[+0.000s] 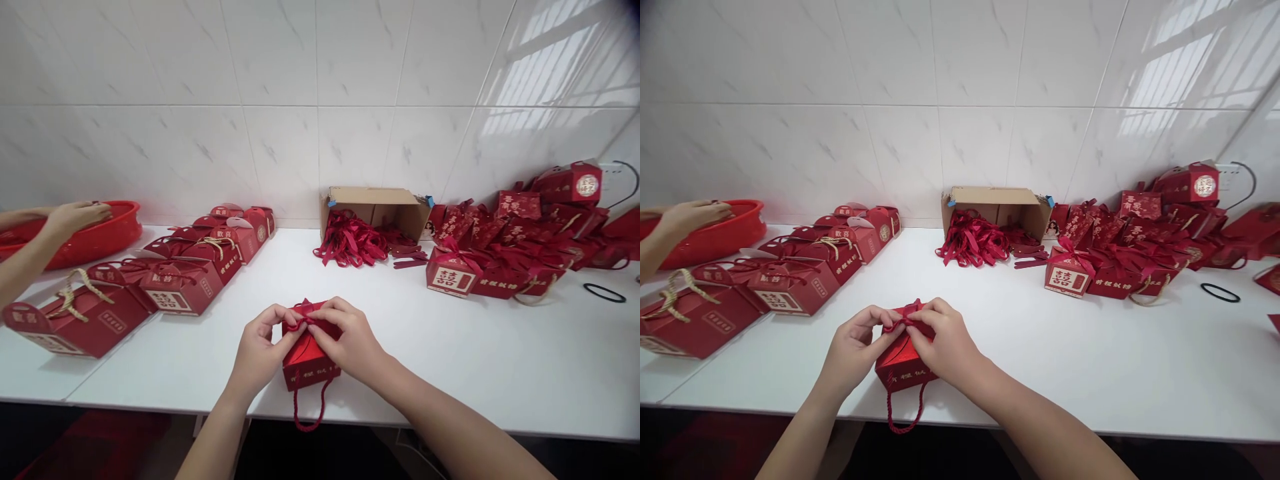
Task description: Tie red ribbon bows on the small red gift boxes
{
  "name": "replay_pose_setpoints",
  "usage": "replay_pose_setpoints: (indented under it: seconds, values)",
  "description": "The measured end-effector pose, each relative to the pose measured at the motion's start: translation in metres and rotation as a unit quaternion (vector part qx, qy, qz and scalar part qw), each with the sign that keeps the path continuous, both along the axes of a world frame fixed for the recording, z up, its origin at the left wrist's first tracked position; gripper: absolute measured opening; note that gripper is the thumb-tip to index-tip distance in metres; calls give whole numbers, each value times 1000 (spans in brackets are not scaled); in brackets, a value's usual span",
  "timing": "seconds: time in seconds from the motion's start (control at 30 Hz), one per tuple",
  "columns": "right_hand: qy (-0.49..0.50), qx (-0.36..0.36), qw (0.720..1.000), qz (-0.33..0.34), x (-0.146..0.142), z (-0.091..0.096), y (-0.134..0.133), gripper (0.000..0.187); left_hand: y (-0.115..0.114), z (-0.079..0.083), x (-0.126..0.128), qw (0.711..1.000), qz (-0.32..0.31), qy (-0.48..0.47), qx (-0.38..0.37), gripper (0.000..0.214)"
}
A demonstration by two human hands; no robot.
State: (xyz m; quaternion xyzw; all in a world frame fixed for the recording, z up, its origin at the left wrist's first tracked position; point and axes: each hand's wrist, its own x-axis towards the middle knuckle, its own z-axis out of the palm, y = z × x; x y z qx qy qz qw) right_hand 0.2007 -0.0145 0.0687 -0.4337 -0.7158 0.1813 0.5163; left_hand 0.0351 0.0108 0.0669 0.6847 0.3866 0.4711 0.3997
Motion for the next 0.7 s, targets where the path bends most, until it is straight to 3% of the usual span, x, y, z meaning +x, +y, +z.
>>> replay_pose_setpoints:
  seconds: [0.23, 0.33, 0.47, 0.6, 0.7]
  values:
    - [-8, -38, 999, -24, 3, -3, 0, 15, -1, 1, 1, 999, 30, -8, 6, 13]
    - [24, -124, 992, -18, 2, -3, 1, 11, 1, 1, 1, 999, 26, -25, -8, 14]
    - [85, -231, 968, 55, 2, -4, 4, 14, 4, -1, 4, 998, 22, -51, -43, 16]
    - [101, -242, 961, 84, 3, -4, 6, 20, 7, -2, 10, 995, 37, -74, -49, 18]
    - [108, -240, 962, 74, 3, -3, 6, 20, 4, 1, 9, 997, 69, -47, 2, 17]
